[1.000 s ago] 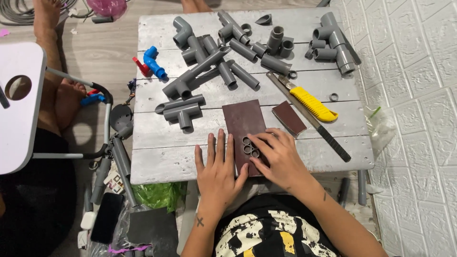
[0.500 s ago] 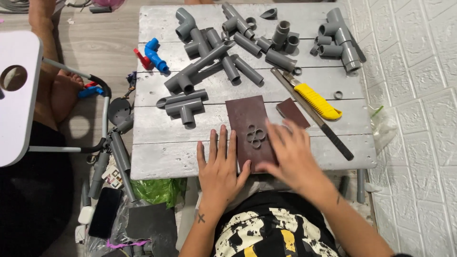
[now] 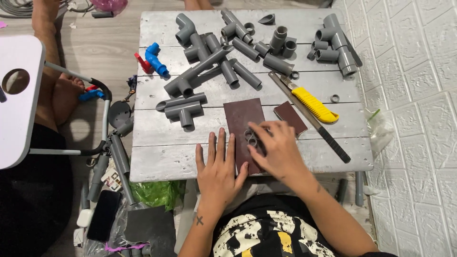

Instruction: Sanding and scraping burrs off small grey plastic rings using sandpaper and a utility knife on a low workbench.

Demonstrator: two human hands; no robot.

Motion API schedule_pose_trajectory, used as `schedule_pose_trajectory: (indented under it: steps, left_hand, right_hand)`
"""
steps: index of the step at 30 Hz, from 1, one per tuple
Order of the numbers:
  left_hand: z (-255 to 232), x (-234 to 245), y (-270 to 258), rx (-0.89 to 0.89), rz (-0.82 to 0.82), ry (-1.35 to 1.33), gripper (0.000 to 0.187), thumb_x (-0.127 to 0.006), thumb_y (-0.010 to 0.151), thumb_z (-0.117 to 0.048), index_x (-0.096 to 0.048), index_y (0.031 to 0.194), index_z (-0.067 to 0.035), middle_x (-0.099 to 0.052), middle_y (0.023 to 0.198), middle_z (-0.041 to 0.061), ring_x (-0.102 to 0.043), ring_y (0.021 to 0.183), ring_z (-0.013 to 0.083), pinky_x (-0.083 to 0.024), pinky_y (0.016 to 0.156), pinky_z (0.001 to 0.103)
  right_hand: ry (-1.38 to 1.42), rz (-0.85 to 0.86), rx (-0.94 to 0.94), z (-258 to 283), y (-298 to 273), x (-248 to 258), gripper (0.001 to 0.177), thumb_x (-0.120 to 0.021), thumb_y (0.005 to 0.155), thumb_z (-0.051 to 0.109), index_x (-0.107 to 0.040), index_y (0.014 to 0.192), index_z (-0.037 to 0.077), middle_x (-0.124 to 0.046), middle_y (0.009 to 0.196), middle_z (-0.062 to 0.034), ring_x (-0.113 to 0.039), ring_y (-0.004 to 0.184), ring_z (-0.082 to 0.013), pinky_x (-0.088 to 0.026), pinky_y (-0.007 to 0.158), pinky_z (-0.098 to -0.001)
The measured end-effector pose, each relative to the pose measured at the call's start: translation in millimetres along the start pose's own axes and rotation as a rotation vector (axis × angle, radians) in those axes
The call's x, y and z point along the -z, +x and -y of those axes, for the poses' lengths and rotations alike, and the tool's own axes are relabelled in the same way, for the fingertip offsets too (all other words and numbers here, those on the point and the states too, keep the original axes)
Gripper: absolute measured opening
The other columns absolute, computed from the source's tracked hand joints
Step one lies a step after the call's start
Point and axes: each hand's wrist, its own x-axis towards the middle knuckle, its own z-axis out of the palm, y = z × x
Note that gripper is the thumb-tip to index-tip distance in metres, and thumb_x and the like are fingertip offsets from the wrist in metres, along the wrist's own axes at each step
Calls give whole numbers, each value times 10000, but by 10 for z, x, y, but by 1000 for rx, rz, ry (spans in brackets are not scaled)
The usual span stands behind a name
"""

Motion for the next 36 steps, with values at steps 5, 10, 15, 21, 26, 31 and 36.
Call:
schedule_pose_trajectory:
  steps: [5,10,15,21,26,31,36]
  left_hand:
    - [-28,54,13,4,30,-5,710,-533,954,-477,-468,1535,-74,-378,1631,165,-300,1531,336,-106,1226,561]
    - [-42,37,17,36,23,3,752,-586,922,-453,-455,1538,-43,-365,1639,158,-306,1533,330,-165,1231,533]
    - [-10,-17,-1,2,-28,35,703,-499,968,-507,-465,1538,-96,-419,1616,143,-333,1515,343,-94,1228,572]
    - [-3,-60,-24,-16,-22,29,686,-510,954,-494,-482,1527,-118,-437,1610,108,-329,1514,346,-91,1222,596]
    - [3,-50,-25,-9,-24,26,656,-517,955,-485,-522,1504,-126,-453,1599,115,-341,1508,352,-92,1222,592]
    - [6,-38,-7,1,-15,7,643,-514,960,-476,-533,1494,-118,-452,1598,142,-346,1508,362,-93,1218,597]
    - [14,-44,-14,-15,-4,3,636,-519,960,-468,-542,1489,-117,-464,1593,115,-335,1512,357,-79,1217,608]
  right_hand:
    - [251,-274,91,86,304,1162,565,-831,814,151,-630,1329,34,-661,1192,-170,-609,1090,-340,-527,959,-456]
    - [524,-418,172,96,297,1089,574,-774,907,154,-481,1387,39,-570,1243,-138,-651,1002,-223,-617,944,-365]
    - [117,156,-51,152,-188,329,926,-809,821,420,-407,1570,55,-513,1424,-201,-450,1316,-408,-388,1020,-545]
    - [91,26,-20,168,-57,209,601,-751,872,337,-600,1430,174,-592,1296,-106,-518,1213,-330,-408,965,-461]
    - [8,12,7,41,-44,-18,474,-763,835,325,-682,1295,242,-597,1159,-20,-525,1114,-276,-411,894,-420]
    - [32,34,0,-22,-188,158,475,-772,805,323,-697,1270,260,-620,1143,-2,-539,1115,-271,-402,929,-412]
    - [69,4,170,-29,-92,13,290,-705,906,305,-732,1195,304,-630,1191,-20,-516,1215,-290,-344,1005,-439]
